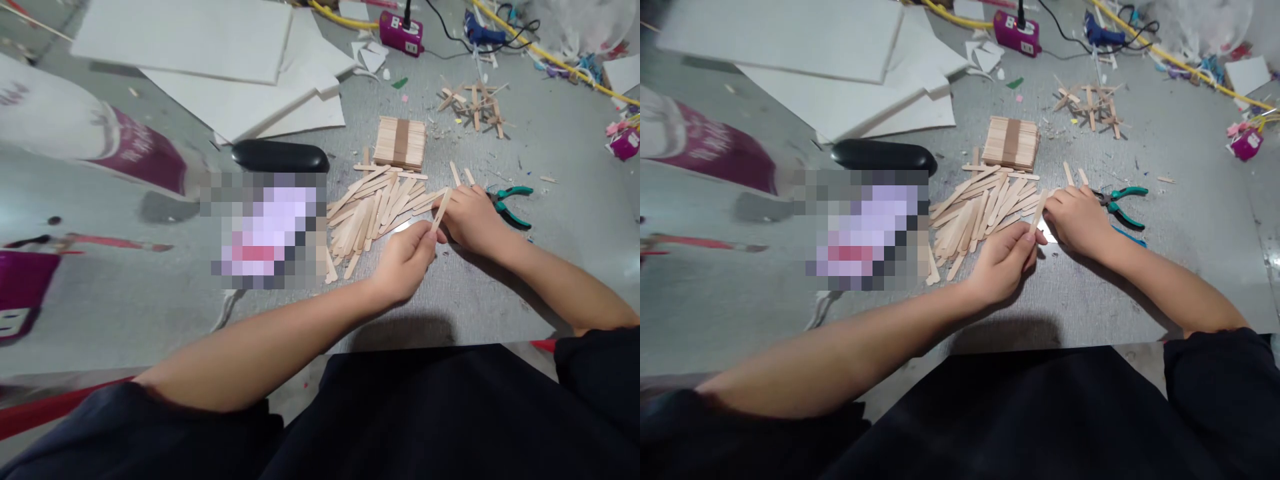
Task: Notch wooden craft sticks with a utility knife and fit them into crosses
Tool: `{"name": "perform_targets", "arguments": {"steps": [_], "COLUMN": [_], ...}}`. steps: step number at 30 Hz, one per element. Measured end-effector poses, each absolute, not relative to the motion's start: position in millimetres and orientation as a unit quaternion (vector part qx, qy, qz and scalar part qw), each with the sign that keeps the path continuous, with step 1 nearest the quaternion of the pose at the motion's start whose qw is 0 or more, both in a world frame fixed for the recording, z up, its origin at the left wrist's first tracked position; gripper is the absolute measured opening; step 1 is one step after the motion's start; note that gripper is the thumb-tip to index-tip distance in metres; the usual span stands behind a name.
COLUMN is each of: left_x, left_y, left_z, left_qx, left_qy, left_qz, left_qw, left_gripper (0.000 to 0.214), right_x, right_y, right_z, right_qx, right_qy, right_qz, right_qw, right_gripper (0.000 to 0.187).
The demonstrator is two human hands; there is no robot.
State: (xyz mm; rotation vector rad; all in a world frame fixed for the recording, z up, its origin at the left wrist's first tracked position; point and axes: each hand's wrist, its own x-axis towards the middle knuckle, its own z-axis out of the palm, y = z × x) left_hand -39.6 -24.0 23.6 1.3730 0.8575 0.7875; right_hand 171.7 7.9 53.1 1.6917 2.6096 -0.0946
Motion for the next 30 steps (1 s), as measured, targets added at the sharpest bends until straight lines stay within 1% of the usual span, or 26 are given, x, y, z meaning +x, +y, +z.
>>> {"name": "perform_targets", "arguments": {"steps": [4, 8, 12, 20, 23, 25, 26, 28, 30], "left_x": [-37.5, -37.2, -36.9, -34.8, -36.4, -38.5, -39.8, -42.3, -44.5], "left_y": [-21.4, -16.8, -12.2, -5.5, -2.9, -1.1, -0.4, 0.2, -0.3], "left_z": [20.8, 18.6, 18.4, 17.2, 17.4, 18.8, 19.7, 21.7, 23.6], "left_qx": [0.589, 0.581, 0.568, 0.522, 0.533, 0.554, 0.569, 0.603, 0.64], "left_qy": [0.381, 0.372, 0.386, 0.386, 0.398, 0.416, 0.426, 0.443, 0.456], "left_qz": [0.355, 0.367, 0.373, 0.389, 0.395, 0.397, 0.396, 0.389, 0.376], "left_qw": [0.617, 0.624, 0.624, 0.654, 0.634, 0.602, 0.582, 0.537, 0.491], "left_gripper": [0.026, 0.027, 0.026, 0.027, 0.026, 0.025, 0.026, 0.027, 0.03], "right_x": [166.5, 164.6, 166.1, 170.3, 172.5, 175.0, 176.0, 176.6, 174.6], "right_y": [12.0, 11.9, 10.0, 8.0, 4.3, 0.9, -0.9, -4.5, -7.5], "right_z": [55.1, 59.8, 67.0, 76.5, 85.7, 95.4, 100.4, 108.2, 111.8], "right_qx": [0.548, 0.554, 0.573, 0.595, 0.605, 0.617, 0.62, 0.597, 0.557], "right_qy": [0.835, 0.829, 0.811, 0.776, 0.768, 0.76, 0.756, 0.756, 0.755], "right_qz": [-0.04, -0.068, -0.112, -0.206, -0.207, -0.204, -0.21, -0.255, -0.323], "right_qw": [0.026, 0.033, 0.037, 0.039, 0.034, 0.008, -0.023, -0.085, -0.124], "right_gripper": [0.035, 0.028, 0.024, 0.011, 0.007, 0.014, 0.02, 0.032, 0.041]}}
